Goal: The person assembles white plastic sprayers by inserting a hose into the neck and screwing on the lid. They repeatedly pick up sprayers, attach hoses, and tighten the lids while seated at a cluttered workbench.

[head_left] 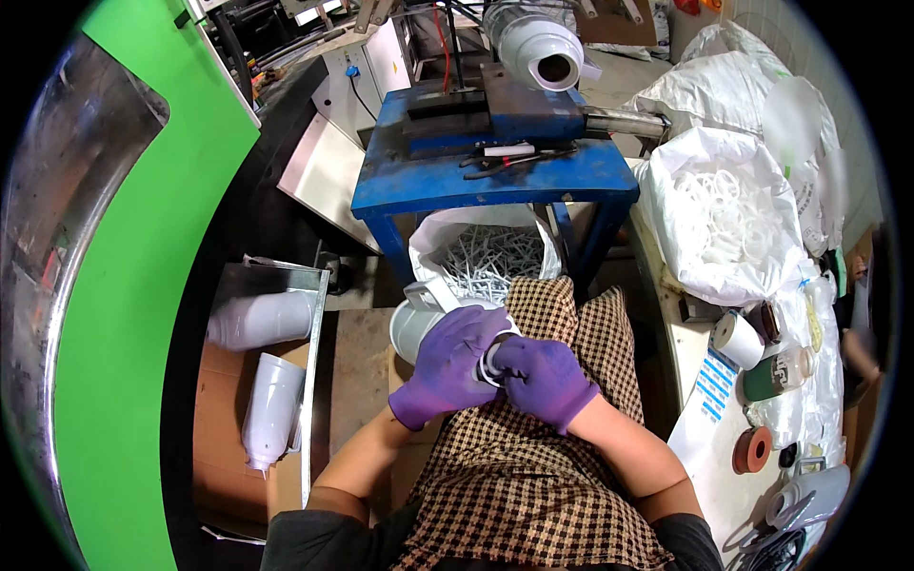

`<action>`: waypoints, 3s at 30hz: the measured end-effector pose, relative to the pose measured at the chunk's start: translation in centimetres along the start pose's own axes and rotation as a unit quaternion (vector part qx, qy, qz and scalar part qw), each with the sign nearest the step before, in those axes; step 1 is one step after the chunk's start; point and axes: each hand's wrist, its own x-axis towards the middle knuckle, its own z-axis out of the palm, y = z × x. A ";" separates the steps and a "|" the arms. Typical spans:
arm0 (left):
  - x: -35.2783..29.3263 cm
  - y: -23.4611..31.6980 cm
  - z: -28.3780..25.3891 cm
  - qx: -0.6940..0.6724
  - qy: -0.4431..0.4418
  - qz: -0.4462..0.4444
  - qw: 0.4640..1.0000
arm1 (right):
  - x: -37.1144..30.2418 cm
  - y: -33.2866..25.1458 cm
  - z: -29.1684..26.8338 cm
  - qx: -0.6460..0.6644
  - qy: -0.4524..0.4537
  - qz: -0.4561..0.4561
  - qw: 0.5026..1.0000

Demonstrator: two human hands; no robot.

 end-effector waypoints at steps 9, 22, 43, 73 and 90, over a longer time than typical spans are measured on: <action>0.1 0.1 0.9 0.020 -0.009 0.026 0.999 | 0.0 0.6 0.7 -0.061 -0.023 0.026 0.998; 0.0 1.9 1.2 0.095 -0.037 0.056 0.993 | -11.5 -0.4 -6.7 0.229 -0.019 -0.022 0.973; -3.5 -6.5 -8.1 0.007 0.433 -0.043 0.900 | -36.0 6.8 1.7 -0.440 -0.047 0.473 0.762; -4.5 -5.0 -7.1 -0.718 0.270 -0.455 0.453 | 4.6 10.8 -14.9 -0.335 0.424 -0.091 0.836; 32.8 -9.3 7.0 -0.755 0.121 -0.378 0.522 | -25.2 4.0 -17.1 0.117 0.398 -0.069 0.907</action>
